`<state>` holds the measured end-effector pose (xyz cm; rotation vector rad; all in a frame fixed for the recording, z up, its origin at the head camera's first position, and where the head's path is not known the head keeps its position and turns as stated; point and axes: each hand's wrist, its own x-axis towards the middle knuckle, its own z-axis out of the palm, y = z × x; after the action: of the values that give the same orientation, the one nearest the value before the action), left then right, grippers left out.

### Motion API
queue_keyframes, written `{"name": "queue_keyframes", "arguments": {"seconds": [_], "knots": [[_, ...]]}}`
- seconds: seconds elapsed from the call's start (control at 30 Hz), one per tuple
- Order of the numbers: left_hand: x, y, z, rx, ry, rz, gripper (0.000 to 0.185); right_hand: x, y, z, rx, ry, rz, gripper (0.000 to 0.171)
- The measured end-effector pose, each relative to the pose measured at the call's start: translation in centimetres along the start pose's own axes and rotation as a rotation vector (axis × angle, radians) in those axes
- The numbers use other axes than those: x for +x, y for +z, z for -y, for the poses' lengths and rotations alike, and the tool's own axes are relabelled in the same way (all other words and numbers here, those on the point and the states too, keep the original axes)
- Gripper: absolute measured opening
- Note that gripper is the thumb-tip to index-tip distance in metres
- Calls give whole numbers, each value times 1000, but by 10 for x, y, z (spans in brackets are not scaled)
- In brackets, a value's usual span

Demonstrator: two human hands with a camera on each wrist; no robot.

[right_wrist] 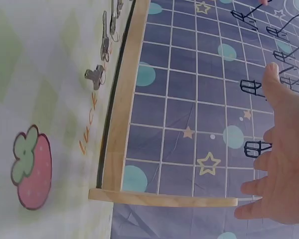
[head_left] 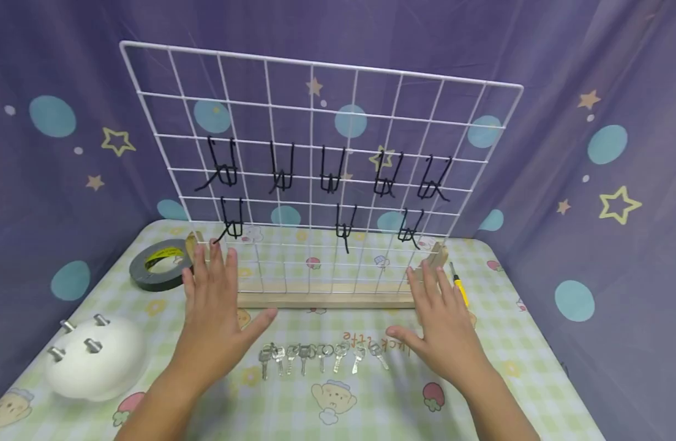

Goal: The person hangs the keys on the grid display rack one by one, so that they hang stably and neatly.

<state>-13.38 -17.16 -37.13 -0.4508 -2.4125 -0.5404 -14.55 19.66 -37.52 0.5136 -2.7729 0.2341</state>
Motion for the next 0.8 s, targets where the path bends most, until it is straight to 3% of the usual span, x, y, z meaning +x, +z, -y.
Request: {"name": "queue_keyframes", "arguments": {"seconds": [0.13, 0.27, 0.33, 0.43, 0.5, 0.57, 0.8], "knots": [[5, -8, 7, -77, 41, -127, 98, 0, -2, -4, 38, 10, -15, 103], [8, -16, 17, -190, 9, -205, 94, 1, -4, -9, 92, 8, -41, 102], [11, -21, 25, -310, -67, -206, 87, 2, -3, -11, 122, 9, -47, 102], [18, -27, 38, -503, -243, -184, 88, 3, -3, -14, 165, 20, -42, 100], [23, -30, 48, -586, -381, -155, 91, 4, -2, -15, 194, 41, -21, 99], [27, -30, 56, -640, -473, -138, 88, 5, 0, -15, 232, 64, 13, 96], [41, -23, 77, -710, -632, -30, 72, 12, 11, -16, 359, 115, 177, 79]]}}
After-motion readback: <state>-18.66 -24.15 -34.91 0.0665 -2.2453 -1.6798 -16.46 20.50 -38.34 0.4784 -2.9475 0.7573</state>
